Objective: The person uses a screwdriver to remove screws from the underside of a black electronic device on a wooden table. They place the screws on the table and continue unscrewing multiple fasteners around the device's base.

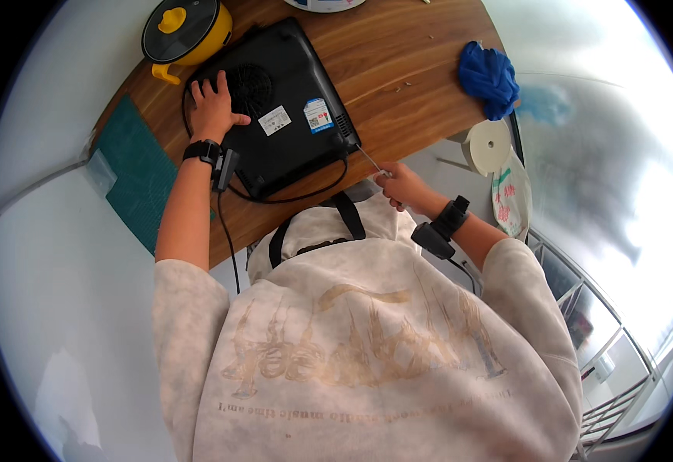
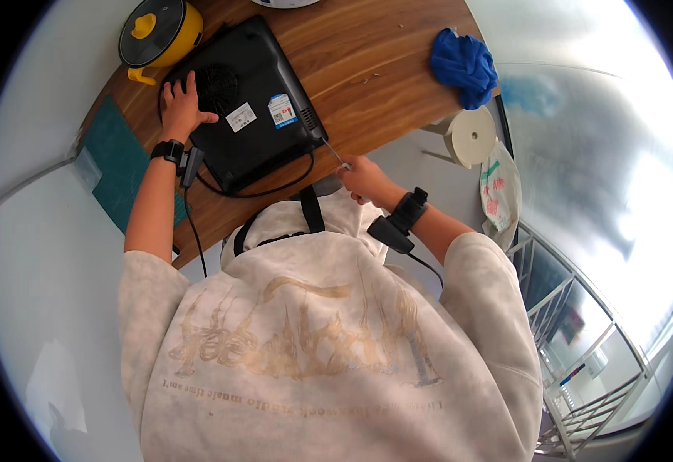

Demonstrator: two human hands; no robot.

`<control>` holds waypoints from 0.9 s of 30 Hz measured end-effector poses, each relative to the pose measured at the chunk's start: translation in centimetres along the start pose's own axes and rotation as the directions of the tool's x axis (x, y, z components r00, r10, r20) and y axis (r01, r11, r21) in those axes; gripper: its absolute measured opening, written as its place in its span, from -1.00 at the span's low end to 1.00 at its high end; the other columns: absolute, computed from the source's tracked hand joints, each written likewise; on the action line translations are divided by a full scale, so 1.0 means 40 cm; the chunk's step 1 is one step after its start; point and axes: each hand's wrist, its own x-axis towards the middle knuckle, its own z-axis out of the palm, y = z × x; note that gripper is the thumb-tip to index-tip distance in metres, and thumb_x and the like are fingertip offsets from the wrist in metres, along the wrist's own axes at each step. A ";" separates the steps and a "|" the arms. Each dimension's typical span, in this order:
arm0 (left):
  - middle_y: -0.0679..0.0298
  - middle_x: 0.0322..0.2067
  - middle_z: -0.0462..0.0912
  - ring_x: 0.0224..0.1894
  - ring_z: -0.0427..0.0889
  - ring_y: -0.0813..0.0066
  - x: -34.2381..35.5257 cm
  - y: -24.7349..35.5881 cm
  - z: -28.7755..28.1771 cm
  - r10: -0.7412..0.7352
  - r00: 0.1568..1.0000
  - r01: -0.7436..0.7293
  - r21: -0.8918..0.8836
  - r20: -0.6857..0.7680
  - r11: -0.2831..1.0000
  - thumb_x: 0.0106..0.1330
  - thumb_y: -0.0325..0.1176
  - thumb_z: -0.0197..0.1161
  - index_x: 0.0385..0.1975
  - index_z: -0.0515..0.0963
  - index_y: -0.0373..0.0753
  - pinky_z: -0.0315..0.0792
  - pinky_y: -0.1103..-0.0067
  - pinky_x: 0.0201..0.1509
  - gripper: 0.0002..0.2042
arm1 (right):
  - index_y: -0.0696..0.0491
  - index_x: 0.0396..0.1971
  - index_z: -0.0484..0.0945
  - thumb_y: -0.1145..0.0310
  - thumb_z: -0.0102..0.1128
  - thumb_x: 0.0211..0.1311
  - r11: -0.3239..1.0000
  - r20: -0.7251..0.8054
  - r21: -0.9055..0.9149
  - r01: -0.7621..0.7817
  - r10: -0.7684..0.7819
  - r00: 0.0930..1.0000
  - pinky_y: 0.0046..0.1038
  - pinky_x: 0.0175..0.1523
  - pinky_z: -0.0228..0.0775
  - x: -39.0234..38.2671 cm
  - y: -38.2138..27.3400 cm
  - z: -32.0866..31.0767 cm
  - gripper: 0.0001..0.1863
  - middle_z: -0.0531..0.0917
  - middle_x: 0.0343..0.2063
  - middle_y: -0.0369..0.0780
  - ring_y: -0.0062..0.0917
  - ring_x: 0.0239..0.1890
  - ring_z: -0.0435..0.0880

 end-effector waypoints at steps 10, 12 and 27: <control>0.01 0.41 0.17 0.49 -0.07 -0.11 0.000 -0.037 0.040 -0.007 0.996 -0.001 -0.082 -0.092 0.997 -0.29 -0.03 0.65 0.47 0.01 0.00 0.12 0.13 0.47 0.22 | 0.04 -0.28 0.61 0.20 0.18 0.31 0.461 -0.116 -0.867 0.186 -0.552 0.826 -0.22 -0.32 0.48 -0.057 -0.014 -0.112 -0.78 0.65 -0.53 -0.06 -0.14 -0.39 0.66; 0.02 0.41 0.16 0.50 -0.08 -0.10 0.011 -0.035 0.051 -0.017 0.996 0.010 -0.073 -0.088 0.997 -0.30 -0.04 0.66 0.47 0.01 0.01 0.14 0.13 0.47 0.22 | 0.02 -0.27 0.60 0.26 0.20 0.26 0.299 -0.005 -0.920 0.256 -0.659 0.752 -0.23 -0.31 0.47 -0.044 -0.016 -0.135 -0.83 0.65 -0.52 -0.10 -0.18 -0.37 0.67; 0.08 0.43 0.14 0.50 -0.09 -0.07 0.016 -0.018 0.046 -0.069 0.996 0.066 -0.058 -0.058 0.996 -0.31 -0.09 0.68 0.47 -0.01 0.05 0.22 0.12 0.43 0.23 | 0.02 -0.28 0.60 0.36 0.22 0.19 0.046 0.219 -0.944 0.327 -0.656 0.723 -0.26 -0.25 0.51 0.013 -0.084 -0.176 -0.88 0.67 -0.41 -0.17 -0.27 -0.28 0.70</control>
